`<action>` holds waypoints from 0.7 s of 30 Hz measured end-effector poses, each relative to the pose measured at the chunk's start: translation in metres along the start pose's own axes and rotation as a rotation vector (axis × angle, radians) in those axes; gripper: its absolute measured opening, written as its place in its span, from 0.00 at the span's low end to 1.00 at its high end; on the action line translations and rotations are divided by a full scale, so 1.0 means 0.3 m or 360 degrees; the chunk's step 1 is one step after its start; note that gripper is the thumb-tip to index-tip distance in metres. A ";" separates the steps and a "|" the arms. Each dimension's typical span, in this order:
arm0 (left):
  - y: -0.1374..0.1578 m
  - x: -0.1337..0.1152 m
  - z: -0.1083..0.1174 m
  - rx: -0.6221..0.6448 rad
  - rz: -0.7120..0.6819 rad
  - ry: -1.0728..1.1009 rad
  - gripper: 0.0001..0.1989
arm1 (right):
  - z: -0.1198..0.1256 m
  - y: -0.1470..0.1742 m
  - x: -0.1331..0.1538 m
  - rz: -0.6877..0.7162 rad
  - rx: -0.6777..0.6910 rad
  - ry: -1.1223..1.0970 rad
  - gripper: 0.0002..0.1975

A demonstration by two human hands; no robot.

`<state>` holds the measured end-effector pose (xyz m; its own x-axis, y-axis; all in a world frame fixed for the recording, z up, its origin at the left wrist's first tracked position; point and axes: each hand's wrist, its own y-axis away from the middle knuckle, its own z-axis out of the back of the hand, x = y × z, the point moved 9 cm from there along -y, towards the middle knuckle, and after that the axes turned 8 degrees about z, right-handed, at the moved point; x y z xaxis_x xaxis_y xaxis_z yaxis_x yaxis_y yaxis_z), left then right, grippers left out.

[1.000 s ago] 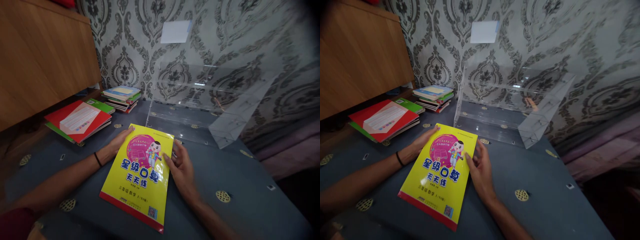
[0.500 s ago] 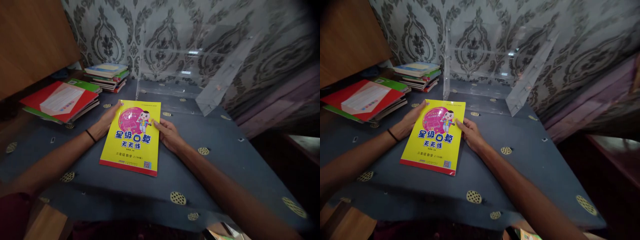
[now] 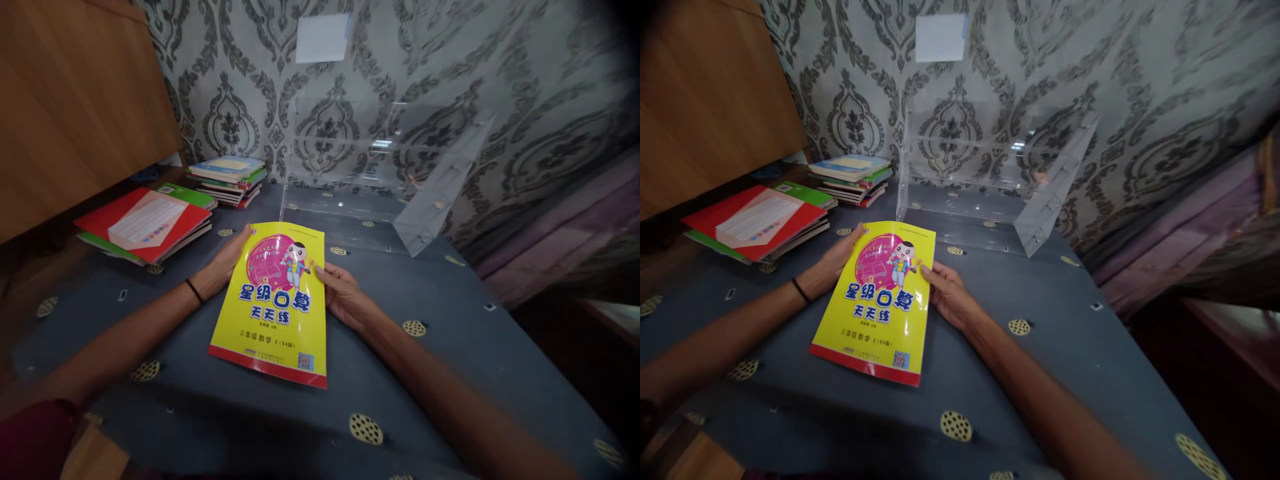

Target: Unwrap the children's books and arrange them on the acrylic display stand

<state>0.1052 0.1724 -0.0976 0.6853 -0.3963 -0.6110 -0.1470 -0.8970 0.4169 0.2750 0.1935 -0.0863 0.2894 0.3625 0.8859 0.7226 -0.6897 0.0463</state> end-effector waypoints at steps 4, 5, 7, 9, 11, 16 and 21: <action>-0.008 -0.016 0.027 -0.0053 -0.0056 0.0060 0.25 | 0.010 -0.004 -0.002 -0.0023 -0.0020 0.0029 0.24; -0.010 -0.014 0.030 -0.0058 -0.0043 0.0069 0.26 | 0.012 -0.005 -0.003 -0.0028 -0.0023 0.0031 0.24; -0.013 -0.009 0.030 -0.0039 -0.0010 0.0074 0.28 | 0.015 -0.006 -0.005 -0.0047 -0.0031 0.0035 0.24; -0.016 -0.009 0.028 -0.0005 -0.0001 0.0071 0.28 | 0.020 -0.005 -0.007 -0.0069 -0.0050 0.0040 0.24; -0.020 -0.009 0.029 0.0016 -0.0001 0.0064 0.28 | 0.024 -0.004 -0.011 -0.0097 -0.0066 0.0034 0.25; -0.021 -0.006 0.028 0.0036 0.0018 0.0056 0.28 | 0.036 -0.002 -0.022 -0.0170 -0.0099 0.0020 0.26; -0.016 -0.002 0.019 0.0039 0.0035 0.0051 0.28 | 0.043 0.003 -0.019 -0.0193 -0.0087 0.0072 0.27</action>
<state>0.1014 0.1759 -0.1031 0.7042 -0.4099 -0.5797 -0.1795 -0.8928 0.4131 0.2821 0.1990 -0.0973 0.1724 0.4174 0.8922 0.7149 -0.6762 0.1782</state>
